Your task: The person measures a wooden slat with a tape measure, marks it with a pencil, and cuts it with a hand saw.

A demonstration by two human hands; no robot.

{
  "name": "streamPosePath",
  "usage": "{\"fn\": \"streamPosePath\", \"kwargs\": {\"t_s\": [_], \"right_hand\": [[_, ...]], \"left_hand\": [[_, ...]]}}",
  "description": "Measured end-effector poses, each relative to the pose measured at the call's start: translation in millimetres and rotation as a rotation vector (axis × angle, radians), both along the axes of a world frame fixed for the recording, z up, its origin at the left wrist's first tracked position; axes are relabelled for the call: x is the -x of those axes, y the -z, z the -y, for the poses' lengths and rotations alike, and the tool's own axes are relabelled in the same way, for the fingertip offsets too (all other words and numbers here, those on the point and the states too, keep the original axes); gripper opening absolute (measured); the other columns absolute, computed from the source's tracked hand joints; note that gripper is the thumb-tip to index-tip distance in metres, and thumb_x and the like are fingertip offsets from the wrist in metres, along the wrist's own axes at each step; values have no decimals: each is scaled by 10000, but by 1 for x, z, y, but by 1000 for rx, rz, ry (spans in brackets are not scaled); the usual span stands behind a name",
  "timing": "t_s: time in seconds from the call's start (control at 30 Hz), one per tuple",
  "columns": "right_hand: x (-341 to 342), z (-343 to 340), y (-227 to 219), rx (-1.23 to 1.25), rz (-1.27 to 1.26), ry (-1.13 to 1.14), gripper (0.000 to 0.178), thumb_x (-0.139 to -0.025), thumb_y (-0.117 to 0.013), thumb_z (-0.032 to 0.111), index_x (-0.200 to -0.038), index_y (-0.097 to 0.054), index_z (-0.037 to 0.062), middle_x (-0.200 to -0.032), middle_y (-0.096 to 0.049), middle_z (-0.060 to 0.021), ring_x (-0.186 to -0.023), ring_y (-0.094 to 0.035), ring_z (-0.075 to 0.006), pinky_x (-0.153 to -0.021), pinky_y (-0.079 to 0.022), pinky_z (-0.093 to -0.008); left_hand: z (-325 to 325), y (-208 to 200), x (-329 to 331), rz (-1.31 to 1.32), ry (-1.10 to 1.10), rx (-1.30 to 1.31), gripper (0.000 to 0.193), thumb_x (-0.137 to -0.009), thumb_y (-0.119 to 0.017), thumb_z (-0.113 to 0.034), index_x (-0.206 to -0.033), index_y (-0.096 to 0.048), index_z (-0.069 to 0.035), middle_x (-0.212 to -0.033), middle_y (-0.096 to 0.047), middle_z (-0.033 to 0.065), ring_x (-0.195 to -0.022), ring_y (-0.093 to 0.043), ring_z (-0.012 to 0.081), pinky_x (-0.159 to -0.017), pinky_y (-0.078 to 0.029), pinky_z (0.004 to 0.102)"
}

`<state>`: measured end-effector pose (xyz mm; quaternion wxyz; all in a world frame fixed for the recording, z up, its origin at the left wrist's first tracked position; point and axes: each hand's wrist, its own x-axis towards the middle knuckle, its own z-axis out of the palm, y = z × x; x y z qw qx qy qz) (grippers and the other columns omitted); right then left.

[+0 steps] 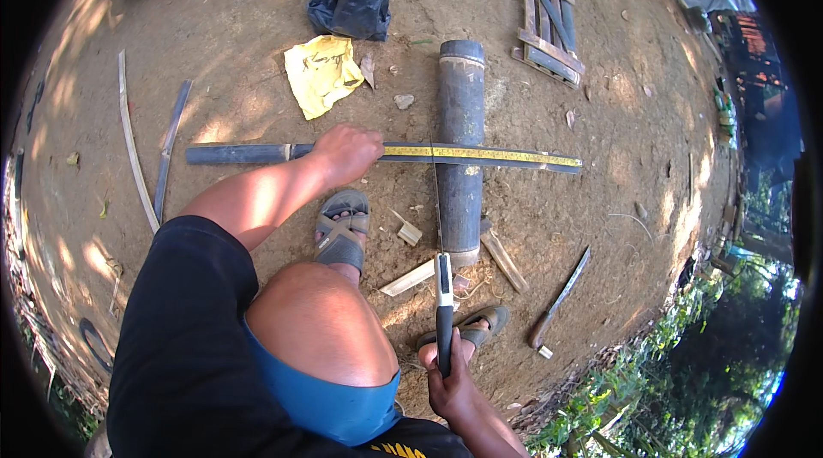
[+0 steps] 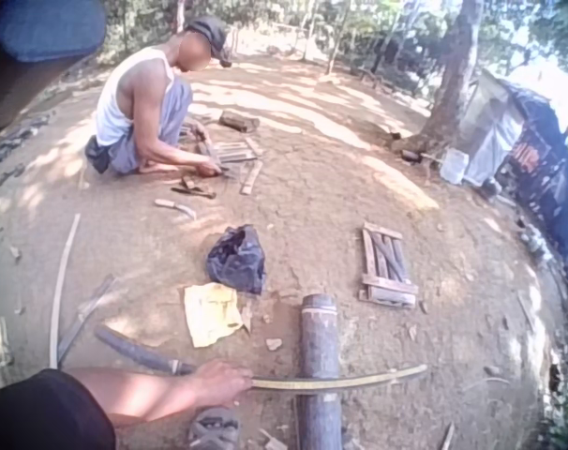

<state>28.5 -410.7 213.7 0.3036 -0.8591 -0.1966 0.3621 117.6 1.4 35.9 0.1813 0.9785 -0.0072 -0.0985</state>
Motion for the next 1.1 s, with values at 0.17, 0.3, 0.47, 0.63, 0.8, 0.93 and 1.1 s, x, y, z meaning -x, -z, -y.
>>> {"fn": "streamPosePath", "kwargs": {"t_s": [0.17,0.3,0.47,0.63,0.8,0.93,1.1], "right_hand": [[-2,0,-3,54,-39,48,700,-927,-561,4,-1540,-251,-130,-1063,-638,-228,-940,-667,-358,-852,-529,-380],[-5,-2,-5,84,-91,80,698,-933,-562,20,-1544,-255,-122,-1103,-635,-280,-976,-670,-405,-872,-528,-407],[-6,-4,-8,96,-104,83,705,-936,-568,25,-1550,-250,-114,-1118,-628,-307,-999,-665,-426,-889,-525,-418],[-7,-4,-7,114,-98,45,709,-939,-569,24,-1553,-242,-112,-1101,-634,-298,-993,-665,-422,-892,-523,-428],[-5,-6,-8,109,-112,66,715,-931,-558,9,-1561,-239,-102,-1069,-647,-275,-974,-668,-422,-876,-527,-431],[-6,-9,-12,130,-135,69,728,-926,-550,13,-1570,-226,-92,-1068,-655,-282,-962,-677,-433,-860,-533,-434],[-7,-10,-10,172,-144,57,745,-921,-539,25,-1580,-208,-78,-1071,-660,-304,-961,-684,-446,-852,-538,-442]], "left_hand": [[1,-3,-2,-43,9,-26,161,-892,-568,-98,-902,-726,-72,-1020,-686,83,-1020,-687,296,-878,-555,437],[0,-4,-1,-33,21,-32,162,-882,-566,-80,-899,-727,-77,-1019,-686,79,-1025,-688,289,-879,-559,431],[0,-3,-1,-37,16,-28,156,-878,-569,-75,-894,-724,-74,-1022,-686,81,-1027,-689,293,-881,-559,435],[-1,0,0,-13,12,-23,139,-873,-582,-87,-890,-719,-68,-1023,-685,83,-1022,-690,298,-878,-559,442],[-1,-1,0,-3,8,-21,137,-867,-586,-89,-893,-720,-80,-1022,-683,78,-1018,-690,305,-872,-558,449],[-1,1,1,7,4,-25,144,-865,-581,-83,-896,-721,-91,-1022,-682,72,-1030,-686,302,-872,-557,446],[-1,2,0,-19,10,-29,150,-869,-577,-83,-900,-724,-88,-1031,-686,75,-1043,-684,296,-886,-554,439]]}}
